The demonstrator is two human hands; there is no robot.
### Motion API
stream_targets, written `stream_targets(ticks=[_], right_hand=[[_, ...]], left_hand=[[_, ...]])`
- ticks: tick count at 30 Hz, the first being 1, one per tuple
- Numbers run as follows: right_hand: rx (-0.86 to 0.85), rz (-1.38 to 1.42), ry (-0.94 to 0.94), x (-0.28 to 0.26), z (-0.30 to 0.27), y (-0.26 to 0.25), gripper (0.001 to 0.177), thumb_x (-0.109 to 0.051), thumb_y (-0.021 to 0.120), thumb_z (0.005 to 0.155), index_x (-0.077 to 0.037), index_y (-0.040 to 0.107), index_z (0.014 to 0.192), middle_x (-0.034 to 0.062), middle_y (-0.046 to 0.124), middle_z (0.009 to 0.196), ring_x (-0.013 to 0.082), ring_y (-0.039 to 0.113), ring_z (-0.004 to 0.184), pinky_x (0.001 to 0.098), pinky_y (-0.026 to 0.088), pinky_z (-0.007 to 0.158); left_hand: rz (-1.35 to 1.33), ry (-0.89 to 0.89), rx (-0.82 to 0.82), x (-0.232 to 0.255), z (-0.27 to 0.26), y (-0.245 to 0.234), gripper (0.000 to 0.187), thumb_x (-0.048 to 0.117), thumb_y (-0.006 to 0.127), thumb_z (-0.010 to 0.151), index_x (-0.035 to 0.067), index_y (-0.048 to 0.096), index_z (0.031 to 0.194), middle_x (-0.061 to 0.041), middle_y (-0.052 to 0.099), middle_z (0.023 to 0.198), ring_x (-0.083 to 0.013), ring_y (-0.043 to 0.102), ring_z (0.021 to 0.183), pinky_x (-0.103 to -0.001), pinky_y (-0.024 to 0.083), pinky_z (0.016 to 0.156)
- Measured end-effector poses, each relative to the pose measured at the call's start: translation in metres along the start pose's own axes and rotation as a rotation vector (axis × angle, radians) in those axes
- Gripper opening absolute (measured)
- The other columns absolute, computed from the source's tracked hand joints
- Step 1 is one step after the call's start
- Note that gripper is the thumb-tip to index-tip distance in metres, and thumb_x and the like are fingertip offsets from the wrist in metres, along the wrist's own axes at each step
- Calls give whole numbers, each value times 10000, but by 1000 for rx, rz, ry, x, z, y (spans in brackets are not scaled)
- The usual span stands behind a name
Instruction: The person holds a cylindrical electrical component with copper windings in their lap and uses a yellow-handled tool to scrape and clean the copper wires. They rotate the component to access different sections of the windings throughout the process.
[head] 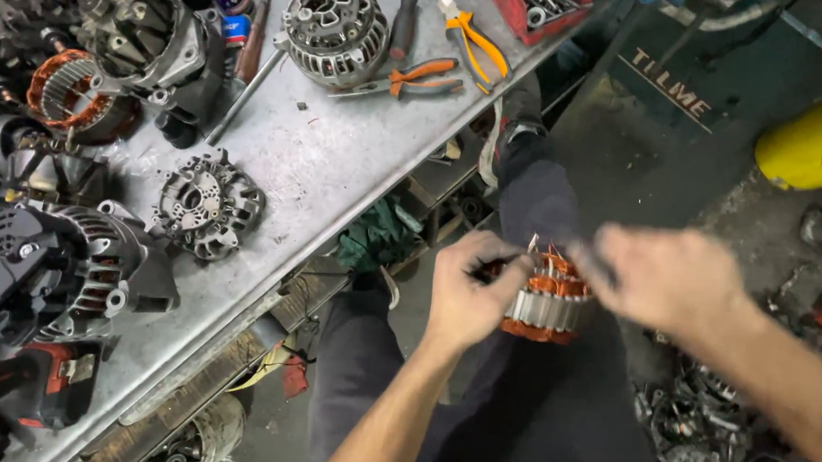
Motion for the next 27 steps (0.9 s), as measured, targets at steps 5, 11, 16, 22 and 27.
stream_targets(ticks=[5, 11, 16, 22, 27], right_hand=[[-49, 37, -36, -7, 5, 6, 502, -536, 572, 955, -131, 574, 658, 121, 656, 557, 358, 659, 473, 498, 544, 452], [69, 179, 71, 28, -13, -7, 421, -468, 601, 1008, -93, 647, 823, 139, 634, 607, 365, 660, 559, 485, 542, 534], [-35, 640, 361, 73, -59, 43, 483, -489, 588, 1038, -24, 709, 994, 102, 611, 658, 247, 591, 578, 378, 487, 522], [-565, 1670, 987, 40, -126, 167, 671, -567, 571, 951, 82, 543, 1116, 70, 593, 627, 109, 338, 456, 281, 230, 396], [-415, 1761, 1056, 17, -131, 175, 500, -155, 759, 791, -8, 581, 1235, 67, 749, 861, 158, 697, 725, 314, 560, 604]], left_hand=[[-33, -46, 60, -15, -3, -7, 88, 78, 743, 819, -7, 723, 812, -95, 671, 734, -178, 637, 676, -306, 491, 640], [-36, -16, 17, -14, 4, -19, 127, 101, 713, 787, -20, 679, 772, -81, 651, 701, -152, 626, 635, -288, 497, 638], [-344, -110, -318, -42, 25, -8, 204, 161, 634, 789, -38, 647, 746, -63, 631, 672, -136, 561, 659, -296, 440, 625], [-1037, -51, -677, -9, 34, 35, 298, 226, 699, 805, -45, 619, 710, -99, 625, 734, -180, 565, 787, -317, 429, 748], [-310, 105, -866, 8, 14, 66, 321, 254, 816, 856, -19, 689, 745, -89, 677, 793, -227, 648, 782, -339, 510, 757]])
Point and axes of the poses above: each hand's wrist, its own z-axis towards the middle knuckle, its own y-axis out of the palm, x = y × z, the point moved 8 cm from there along z, towards the middle knuckle
